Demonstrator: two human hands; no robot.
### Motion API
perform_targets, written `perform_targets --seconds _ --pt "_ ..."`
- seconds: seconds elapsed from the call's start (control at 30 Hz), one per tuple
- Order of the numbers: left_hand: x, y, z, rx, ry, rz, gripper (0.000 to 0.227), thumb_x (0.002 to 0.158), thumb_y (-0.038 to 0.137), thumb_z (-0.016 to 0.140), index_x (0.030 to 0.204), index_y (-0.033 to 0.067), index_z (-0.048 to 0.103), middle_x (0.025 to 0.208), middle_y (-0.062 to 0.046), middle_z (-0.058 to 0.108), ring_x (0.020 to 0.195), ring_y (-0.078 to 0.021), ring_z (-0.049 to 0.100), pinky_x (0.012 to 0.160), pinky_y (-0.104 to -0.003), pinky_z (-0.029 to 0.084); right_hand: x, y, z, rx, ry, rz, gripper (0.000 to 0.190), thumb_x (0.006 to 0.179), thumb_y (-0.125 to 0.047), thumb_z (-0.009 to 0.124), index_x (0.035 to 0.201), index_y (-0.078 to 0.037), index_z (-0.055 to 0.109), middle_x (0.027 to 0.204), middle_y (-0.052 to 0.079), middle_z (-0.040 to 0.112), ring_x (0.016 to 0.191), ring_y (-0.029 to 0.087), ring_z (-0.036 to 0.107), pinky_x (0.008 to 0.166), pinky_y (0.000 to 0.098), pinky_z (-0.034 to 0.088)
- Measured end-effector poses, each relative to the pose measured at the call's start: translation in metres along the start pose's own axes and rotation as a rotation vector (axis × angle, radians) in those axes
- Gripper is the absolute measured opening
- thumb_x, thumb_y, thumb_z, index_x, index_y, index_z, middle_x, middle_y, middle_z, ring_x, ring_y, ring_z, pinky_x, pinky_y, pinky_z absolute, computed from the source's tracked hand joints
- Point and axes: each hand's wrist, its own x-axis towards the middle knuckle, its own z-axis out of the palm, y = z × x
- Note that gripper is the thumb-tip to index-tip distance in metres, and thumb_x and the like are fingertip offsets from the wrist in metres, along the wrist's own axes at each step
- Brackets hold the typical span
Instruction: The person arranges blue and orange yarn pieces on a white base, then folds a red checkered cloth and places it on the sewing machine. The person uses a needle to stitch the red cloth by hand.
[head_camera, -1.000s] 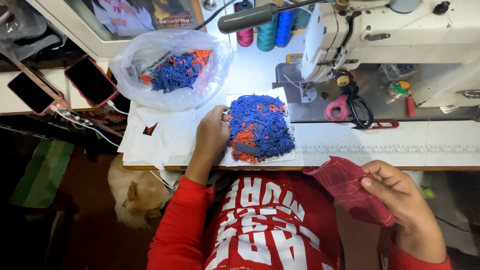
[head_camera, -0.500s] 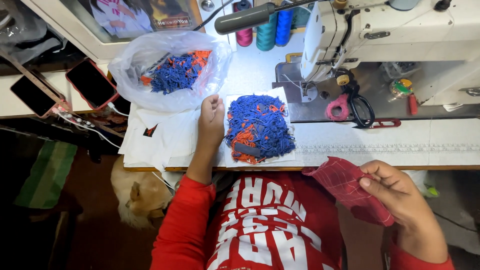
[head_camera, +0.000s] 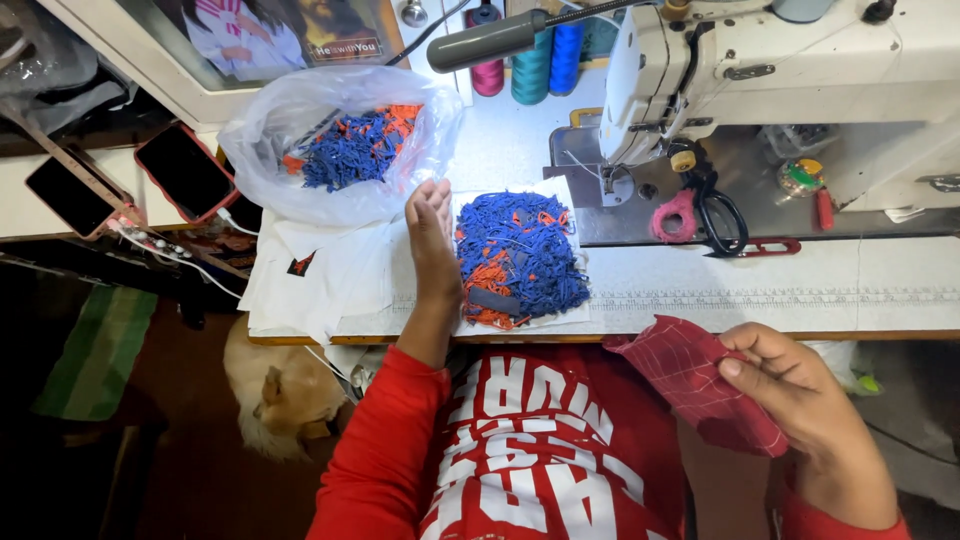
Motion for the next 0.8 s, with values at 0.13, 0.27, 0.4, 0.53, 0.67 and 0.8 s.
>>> perform_targets --seconds 0.13,0.27,0.4,0.53,0.67,0.8 --pt "0.008 -0.001 -0.003 -0.028 -0.01 -0.049 0.082 0.096 0.064 0.02 0.148 0.0026 0.034 0.155 -0.029 0.043 0.147 -0.0397 0.04 0.122 -0.046 0.03 0.0 -0.006 0.003 -0.065 -0.011 -0.034 0.012 0.095 0.001 0.066 0.105 -0.002 0.069 0.082 0.002 0.066 0.074 0.008 0.055 0.067 0.0236 0.044" --pt "0.012 -0.009 0.0 -0.016 -0.041 -0.109 0.089 0.093 0.068 0.014 0.151 0.0028 0.033 0.156 -0.028 0.043 0.147 -0.0397 0.04 0.122 -0.048 0.029 0.002 0.001 0.0 -0.091 -0.027 -0.037 0.014 0.094 0.002 0.066 0.107 -0.002 0.069 0.081 0.001 0.064 0.074 0.008 0.053 0.067 0.0239 0.044" --pt "0.018 -0.01 -0.001 -0.099 -0.047 -0.143 0.091 0.092 0.069 0.015 0.151 0.0012 0.033 0.155 -0.03 0.043 0.148 -0.0399 0.04 0.122 -0.048 0.028 0.001 -0.005 0.004 -0.057 -0.031 -0.024 0.013 0.094 0.002 0.066 0.106 -0.001 0.07 0.083 0.003 0.068 0.075 0.009 0.057 0.067 0.0245 0.046" --pt "0.029 -0.02 -0.009 -0.255 0.012 -0.122 0.09 0.092 0.069 0.019 0.149 0.0004 0.035 0.154 -0.033 0.043 0.149 -0.0416 0.038 0.124 -0.047 0.026 0.001 0.0 0.003 -0.032 -0.01 0.0 0.014 0.093 0.003 0.067 0.106 -0.001 0.07 0.082 0.005 0.069 0.073 0.009 0.059 0.066 0.0242 0.047" --pt "0.017 -0.002 0.0 -0.15 0.001 -0.206 0.085 0.098 0.058 0.012 0.149 -0.0058 0.034 0.153 -0.032 0.044 0.145 -0.0393 0.043 0.122 -0.043 0.032 0.006 0.0 0.007 -0.088 -0.046 -0.021 0.012 0.094 0.001 0.066 0.105 -0.002 0.07 0.083 0.002 0.065 0.075 0.008 0.055 0.067 0.0246 0.045" --pt "0.008 0.006 -0.006 -0.069 0.014 -0.008 0.072 0.097 0.061 0.033 0.135 0.0011 0.045 0.141 -0.022 0.053 0.14 -0.0346 0.048 0.121 -0.044 0.035 0.01 0.007 0.015 -0.015 -0.084 -0.012 0.013 0.092 0.001 0.068 0.105 -0.001 0.07 0.086 0.004 0.067 0.075 0.011 0.059 0.068 0.025 0.047"
